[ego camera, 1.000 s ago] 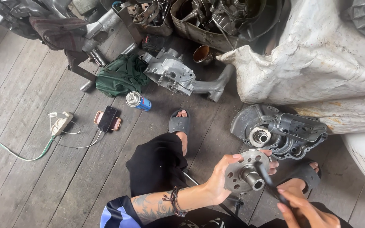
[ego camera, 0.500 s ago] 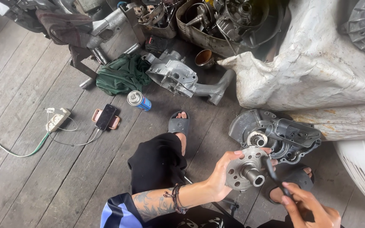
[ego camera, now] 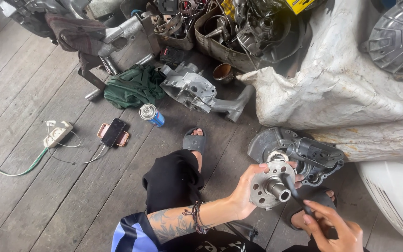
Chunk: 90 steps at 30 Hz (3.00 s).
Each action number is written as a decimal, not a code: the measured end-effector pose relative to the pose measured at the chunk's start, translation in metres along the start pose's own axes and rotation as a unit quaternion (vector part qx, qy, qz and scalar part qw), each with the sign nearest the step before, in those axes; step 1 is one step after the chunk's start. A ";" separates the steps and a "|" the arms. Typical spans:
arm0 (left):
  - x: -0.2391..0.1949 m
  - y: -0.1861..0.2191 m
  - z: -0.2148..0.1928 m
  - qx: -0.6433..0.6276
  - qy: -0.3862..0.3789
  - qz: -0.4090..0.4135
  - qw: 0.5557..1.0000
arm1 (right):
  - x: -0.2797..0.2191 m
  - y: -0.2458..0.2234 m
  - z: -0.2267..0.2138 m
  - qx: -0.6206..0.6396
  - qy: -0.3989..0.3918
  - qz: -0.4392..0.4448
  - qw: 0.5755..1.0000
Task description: The person is seen inspecting and assembling parts of a motorcycle engine, specifically focusing on the piston and cylinder assembly.
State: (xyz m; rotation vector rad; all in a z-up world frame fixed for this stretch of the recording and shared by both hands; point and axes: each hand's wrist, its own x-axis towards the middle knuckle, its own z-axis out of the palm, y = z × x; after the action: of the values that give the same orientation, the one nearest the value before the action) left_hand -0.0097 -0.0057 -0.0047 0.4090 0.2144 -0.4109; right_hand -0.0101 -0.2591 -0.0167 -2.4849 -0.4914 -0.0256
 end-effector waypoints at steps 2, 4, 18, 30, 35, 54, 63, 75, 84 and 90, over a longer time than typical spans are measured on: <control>0.000 0.001 0.001 0.004 0.002 0.000 1.000 | 0.004 0.000 -0.002 0.008 -0.008 -0.017 1.000; -0.001 0.002 0.002 0.006 0.004 -0.002 1.000 | 0.006 0.000 -0.001 0.017 -0.018 -0.033 0.999; -0.001 0.004 -0.003 0.011 -0.002 0.012 1.000 | 0.014 0.008 0.005 -0.018 -0.005 -0.071 0.997; 0.006 0.015 0.001 -0.013 -0.025 0.032 0.999 | 0.039 -0.018 0.009 0.026 -0.009 -0.061 0.998; 0.004 0.035 0.002 -0.064 -0.044 0.038 0.996 | 0.053 -0.058 -0.012 -0.079 -0.010 -0.175 0.981; 0.014 0.046 -0.011 -0.049 -0.015 0.066 0.997 | 0.089 -0.119 -0.025 0.029 -0.035 -0.028 0.999; 0.065 0.017 -0.044 -0.008 0.118 0.070 0.991 | 0.130 -0.117 0.028 0.055 0.006 -0.027 0.998; 0.012 0.042 -0.008 0.145 0.101 0.230 0.957 | 0.141 0.116 0.111 0.051 0.037 0.156 0.986; 0.003 0.050 -0.007 0.178 0.092 0.231 0.952 | 0.145 0.296 0.186 -0.172 -0.089 0.311 0.931; -0.001 0.058 -0.003 0.181 0.091 0.233 0.951 | 0.167 0.301 0.190 -0.178 -0.117 0.314 0.925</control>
State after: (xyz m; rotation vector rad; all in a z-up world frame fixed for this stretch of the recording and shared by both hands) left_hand 0.0136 0.0448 0.0130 0.8401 0.2141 0.0594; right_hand 0.2338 -0.3214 -0.3184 -2.9063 0.2656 0.4807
